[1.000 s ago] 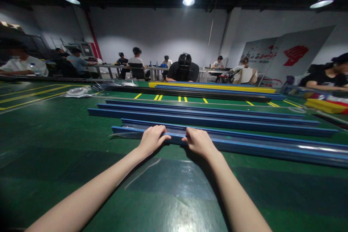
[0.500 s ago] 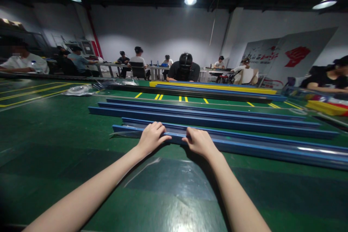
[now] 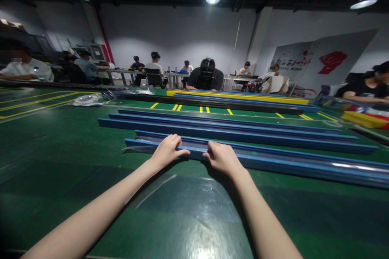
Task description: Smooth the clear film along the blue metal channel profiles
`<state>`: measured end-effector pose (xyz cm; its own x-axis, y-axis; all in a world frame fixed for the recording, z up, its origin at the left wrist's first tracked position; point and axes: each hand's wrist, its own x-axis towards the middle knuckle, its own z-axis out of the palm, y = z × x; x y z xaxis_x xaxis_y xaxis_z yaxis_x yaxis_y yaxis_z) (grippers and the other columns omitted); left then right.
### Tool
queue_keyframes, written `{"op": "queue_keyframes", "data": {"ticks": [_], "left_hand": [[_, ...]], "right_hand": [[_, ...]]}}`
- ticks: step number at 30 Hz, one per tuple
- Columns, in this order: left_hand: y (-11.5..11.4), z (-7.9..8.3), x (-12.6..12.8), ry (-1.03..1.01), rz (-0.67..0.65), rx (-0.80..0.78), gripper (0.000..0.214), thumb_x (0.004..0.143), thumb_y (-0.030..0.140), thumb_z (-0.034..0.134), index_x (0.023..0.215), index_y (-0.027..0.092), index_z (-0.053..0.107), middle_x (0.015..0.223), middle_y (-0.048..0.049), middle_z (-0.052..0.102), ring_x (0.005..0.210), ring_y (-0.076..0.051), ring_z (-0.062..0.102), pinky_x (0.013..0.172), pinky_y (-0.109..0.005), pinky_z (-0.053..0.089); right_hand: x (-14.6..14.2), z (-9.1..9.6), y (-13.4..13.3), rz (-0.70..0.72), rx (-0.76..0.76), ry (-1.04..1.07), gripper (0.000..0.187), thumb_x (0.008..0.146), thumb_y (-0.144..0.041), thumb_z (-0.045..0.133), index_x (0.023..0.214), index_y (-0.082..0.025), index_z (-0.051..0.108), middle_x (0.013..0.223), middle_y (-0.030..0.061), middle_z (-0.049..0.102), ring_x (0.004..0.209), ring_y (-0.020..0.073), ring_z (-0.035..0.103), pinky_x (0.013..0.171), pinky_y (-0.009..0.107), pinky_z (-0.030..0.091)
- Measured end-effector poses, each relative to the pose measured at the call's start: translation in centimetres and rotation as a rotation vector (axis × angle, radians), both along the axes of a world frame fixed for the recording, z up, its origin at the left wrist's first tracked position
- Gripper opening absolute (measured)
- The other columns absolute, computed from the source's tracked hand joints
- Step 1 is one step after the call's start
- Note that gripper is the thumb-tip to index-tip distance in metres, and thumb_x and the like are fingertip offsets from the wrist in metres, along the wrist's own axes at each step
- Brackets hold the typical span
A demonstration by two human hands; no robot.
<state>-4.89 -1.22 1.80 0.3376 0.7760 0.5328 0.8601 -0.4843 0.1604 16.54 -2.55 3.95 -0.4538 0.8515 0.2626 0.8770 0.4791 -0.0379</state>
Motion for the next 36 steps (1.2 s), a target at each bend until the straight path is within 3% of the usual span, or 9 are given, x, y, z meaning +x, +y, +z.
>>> {"op": "queue_keyframes", "data": {"ticks": [8,23,36], "left_hand": [[0.7,0.3,-0.3,-0.022,-0.018,-0.139,0.042,0.064,0.058,0.058,0.067,0.018,0.045,0.068,0.0011,0.052,0.066,-0.015,0.049,0.056,-0.023,0.032],[1.0,1.0,0.0,0.107,0.050,-0.216,0.044,0.064,0.060,0.056,0.065,0.017,0.048,0.068,-0.0018,0.059,0.065,-0.017,0.054,0.052,-0.023,0.027],[1.2,1.0,-0.1,0.105,0.054,-0.225,0.044,0.064,0.061,0.056,0.061,0.017,0.050,0.061,-0.0019,0.058,0.060,-0.017,0.054,0.051,-0.022,0.024]], "right_hand": [[0.0,-0.1,0.1,-0.004,0.000,-0.004,0.018,0.081,-0.035,0.044,0.079,-0.018,0.050,0.076,0.0050,0.062,0.066,0.0155,0.055,0.054,0.023,0.024],[-0.1,-0.1,0.1,-0.003,-0.011,0.001,0.018,0.081,-0.035,0.045,0.082,-0.019,0.051,0.079,0.0056,0.063,0.069,0.0163,0.056,0.055,0.023,0.026],[0.0,-0.2,0.2,-0.005,-0.002,0.002,0.017,0.080,-0.035,0.046,0.082,-0.019,0.051,0.077,0.0053,0.063,0.067,0.0158,0.056,0.055,0.023,0.026]]}}
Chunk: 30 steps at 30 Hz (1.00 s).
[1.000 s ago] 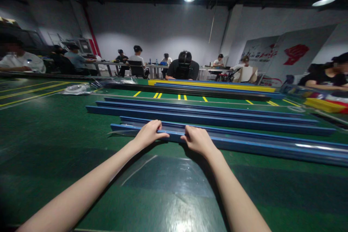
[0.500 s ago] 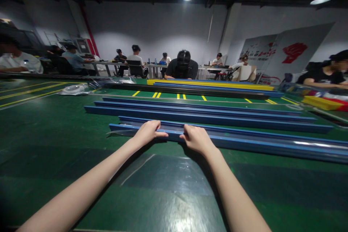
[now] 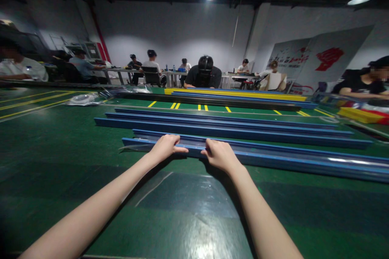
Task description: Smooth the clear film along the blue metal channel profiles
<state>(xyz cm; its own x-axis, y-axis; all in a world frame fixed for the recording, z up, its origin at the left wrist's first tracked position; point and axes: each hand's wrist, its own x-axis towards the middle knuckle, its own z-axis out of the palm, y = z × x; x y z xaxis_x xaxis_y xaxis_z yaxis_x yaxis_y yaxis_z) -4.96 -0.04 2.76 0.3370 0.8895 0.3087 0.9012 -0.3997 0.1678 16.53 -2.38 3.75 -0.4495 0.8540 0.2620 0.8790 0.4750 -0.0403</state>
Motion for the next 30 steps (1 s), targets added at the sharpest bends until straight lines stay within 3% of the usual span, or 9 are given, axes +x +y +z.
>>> {"op": "queue_keyframes", "data": {"ticks": [30], "left_hand": [[0.36,-0.36,-0.06,0.094,-0.038,0.032,0.049,0.069,0.064,0.046,0.063,0.017,0.056,0.066,-0.0064,0.061,0.067,-0.020,0.058,0.058,-0.023,0.034]], "right_hand": [[-0.07,0.29,-0.20,-0.004,-0.013,0.002,0.016,0.080,-0.034,0.045,0.081,-0.019,0.051,0.077,0.0049,0.062,0.067,0.0159,0.056,0.055,0.023,0.026]]}}
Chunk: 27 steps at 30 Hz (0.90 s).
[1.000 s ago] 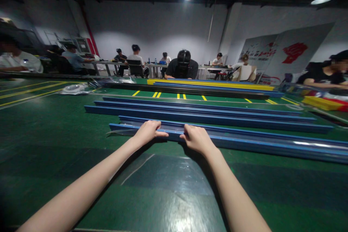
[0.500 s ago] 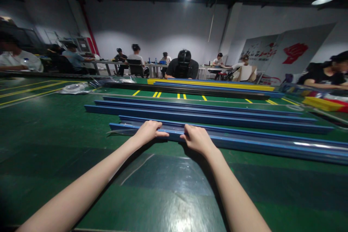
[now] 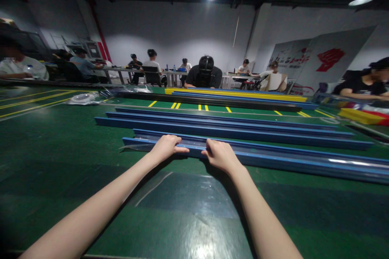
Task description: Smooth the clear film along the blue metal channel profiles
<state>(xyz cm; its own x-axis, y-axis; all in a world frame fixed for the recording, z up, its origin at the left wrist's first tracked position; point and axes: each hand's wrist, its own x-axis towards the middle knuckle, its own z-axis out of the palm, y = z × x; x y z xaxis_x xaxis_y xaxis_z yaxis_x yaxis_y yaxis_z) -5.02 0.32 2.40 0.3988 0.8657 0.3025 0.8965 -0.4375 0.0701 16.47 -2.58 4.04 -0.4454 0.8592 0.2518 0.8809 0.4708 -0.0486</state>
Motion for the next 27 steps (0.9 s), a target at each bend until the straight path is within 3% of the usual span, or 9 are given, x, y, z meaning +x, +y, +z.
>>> {"op": "queue_keyframes", "data": {"ticks": [27], "left_hand": [[-0.90,-0.03,0.09,-0.100,0.036,0.107,0.045,0.065,0.061,0.054,0.067,0.016,0.049,0.073,-0.0053,0.054,0.075,-0.020,0.049,0.066,-0.028,0.036]], "right_hand": [[-0.01,-0.02,0.00,-0.009,-0.006,0.011,0.016,0.081,-0.035,0.044,0.081,-0.020,0.051,0.077,0.0047,0.063,0.067,0.0160,0.056,0.054,0.023,0.026]]}}
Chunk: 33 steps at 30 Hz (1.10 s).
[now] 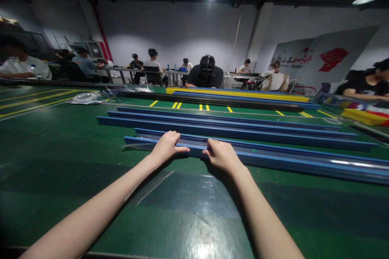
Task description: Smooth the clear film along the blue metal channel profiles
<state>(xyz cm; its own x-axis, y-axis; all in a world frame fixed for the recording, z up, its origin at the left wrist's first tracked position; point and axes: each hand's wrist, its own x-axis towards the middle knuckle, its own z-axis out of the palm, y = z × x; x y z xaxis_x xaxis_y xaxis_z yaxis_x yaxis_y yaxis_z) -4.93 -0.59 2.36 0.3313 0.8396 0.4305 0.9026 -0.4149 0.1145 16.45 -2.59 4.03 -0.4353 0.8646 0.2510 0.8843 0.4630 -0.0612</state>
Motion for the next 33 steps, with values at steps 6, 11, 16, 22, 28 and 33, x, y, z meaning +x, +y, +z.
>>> {"op": "queue_keyframes", "data": {"ticks": [6,11,16,22,28,33], "left_hand": [[0.05,0.17,0.08,0.007,0.028,-0.068,0.047,0.065,0.062,0.053,0.071,0.016,0.052,0.073,-0.0062,0.057,0.073,-0.021,0.053,0.064,-0.027,0.037],[0.12,0.38,0.11,0.011,0.049,-0.116,0.048,0.064,0.063,0.054,0.071,0.015,0.053,0.073,-0.0072,0.060,0.072,-0.021,0.057,0.062,-0.026,0.037],[0.19,0.43,0.09,0.033,0.058,-0.129,0.048,0.064,0.064,0.054,0.068,0.016,0.054,0.070,-0.0074,0.061,0.069,-0.022,0.058,0.059,-0.026,0.037],[0.32,0.43,0.09,0.051,0.064,-0.137,0.051,0.064,0.067,0.051,0.067,0.016,0.055,0.068,-0.0078,0.062,0.069,-0.023,0.059,0.058,-0.026,0.037],[0.46,0.25,0.05,0.058,0.044,-0.131,0.051,0.065,0.066,0.051,0.067,0.016,0.057,0.069,-0.0086,0.062,0.070,-0.024,0.060,0.060,-0.027,0.040],[0.47,0.09,0.04,0.093,0.051,-0.105,0.052,0.066,0.067,0.048,0.070,0.016,0.058,0.072,-0.0085,0.063,0.071,-0.023,0.061,0.061,-0.027,0.041]], "right_hand": [[0.06,-0.17,0.12,0.005,0.003,-0.001,0.017,0.081,-0.035,0.045,0.082,-0.019,0.051,0.078,0.0048,0.063,0.068,0.0160,0.056,0.055,0.023,0.026],[0.03,-0.13,0.08,-0.004,-0.006,0.001,0.017,0.080,-0.035,0.045,0.082,-0.020,0.052,0.078,0.0048,0.062,0.067,0.0159,0.056,0.055,0.023,0.026],[0.06,-0.16,0.06,0.015,0.012,0.007,0.016,0.080,-0.035,0.046,0.082,-0.019,0.051,0.076,0.0048,0.062,0.066,0.0158,0.055,0.054,0.023,0.025],[0.08,-0.12,0.04,0.018,0.011,0.002,0.017,0.080,-0.035,0.045,0.081,-0.019,0.050,0.076,0.0045,0.062,0.066,0.0159,0.055,0.054,0.023,0.025],[0.10,-0.14,0.05,0.015,0.016,-0.002,0.017,0.080,-0.035,0.045,0.081,-0.019,0.051,0.077,0.0045,0.062,0.066,0.0159,0.055,0.055,0.023,0.026],[0.15,-0.25,0.11,0.017,0.017,-0.003,0.017,0.080,-0.036,0.045,0.082,-0.019,0.050,0.077,0.0043,0.062,0.067,0.0157,0.055,0.054,0.023,0.026]]}}
